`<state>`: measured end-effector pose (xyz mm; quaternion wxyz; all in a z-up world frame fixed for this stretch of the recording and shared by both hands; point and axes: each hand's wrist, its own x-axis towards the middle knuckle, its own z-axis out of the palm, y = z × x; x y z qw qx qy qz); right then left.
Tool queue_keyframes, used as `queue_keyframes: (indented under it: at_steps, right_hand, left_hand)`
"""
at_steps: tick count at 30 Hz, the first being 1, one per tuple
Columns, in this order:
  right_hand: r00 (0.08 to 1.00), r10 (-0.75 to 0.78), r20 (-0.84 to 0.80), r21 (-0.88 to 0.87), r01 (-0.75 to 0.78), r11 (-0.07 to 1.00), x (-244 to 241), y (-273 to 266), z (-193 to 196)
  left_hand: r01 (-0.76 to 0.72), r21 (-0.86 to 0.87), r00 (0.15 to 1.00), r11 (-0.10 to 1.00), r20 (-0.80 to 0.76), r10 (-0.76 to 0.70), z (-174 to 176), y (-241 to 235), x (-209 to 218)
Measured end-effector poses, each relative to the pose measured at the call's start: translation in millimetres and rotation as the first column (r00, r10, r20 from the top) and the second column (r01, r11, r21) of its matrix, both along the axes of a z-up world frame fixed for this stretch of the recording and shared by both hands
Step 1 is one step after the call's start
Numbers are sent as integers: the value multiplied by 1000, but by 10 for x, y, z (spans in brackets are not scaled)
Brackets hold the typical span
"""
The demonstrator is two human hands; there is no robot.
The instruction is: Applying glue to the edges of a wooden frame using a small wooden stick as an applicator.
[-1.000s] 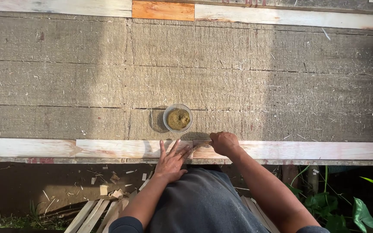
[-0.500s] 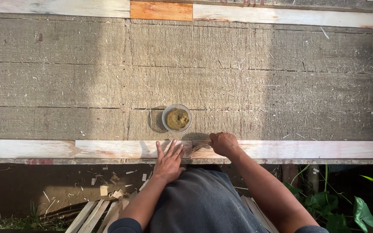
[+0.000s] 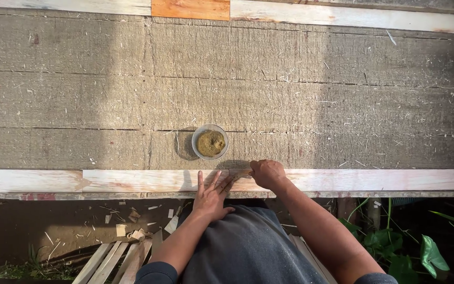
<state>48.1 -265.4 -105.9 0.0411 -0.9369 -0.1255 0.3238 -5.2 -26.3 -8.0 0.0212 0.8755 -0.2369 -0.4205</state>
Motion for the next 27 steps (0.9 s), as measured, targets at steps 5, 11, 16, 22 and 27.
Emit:
queue_keyframes:
  at_steps: [5,11,16,22,27]
  right_hand:
    - [1000,9,16,10,-9,1000,23,-3,8]
    - [1000,11,6,34,-11,999,-23,-66,37]
    - [1000,-27,-6,54,27,998,-61,-134,44]
    - [999,-24,-28,102,26,994,-67,-128,80]
    - [999,-40,-25,155,43,987,-46,-157,61]
  left_hand:
    - [-115,-1,993,993,-35,115,-59,-91,-14]
    - [-205,44,975,978,-75,208,-57,-167,-48]
    - [-237,58,966,970,-92,242,-12,-269,-64]
    - [-337,33,940,941,-32,338,-263,-419,-156]
    - [-432,-389,612,813,536,582,-1097,-386,-286]
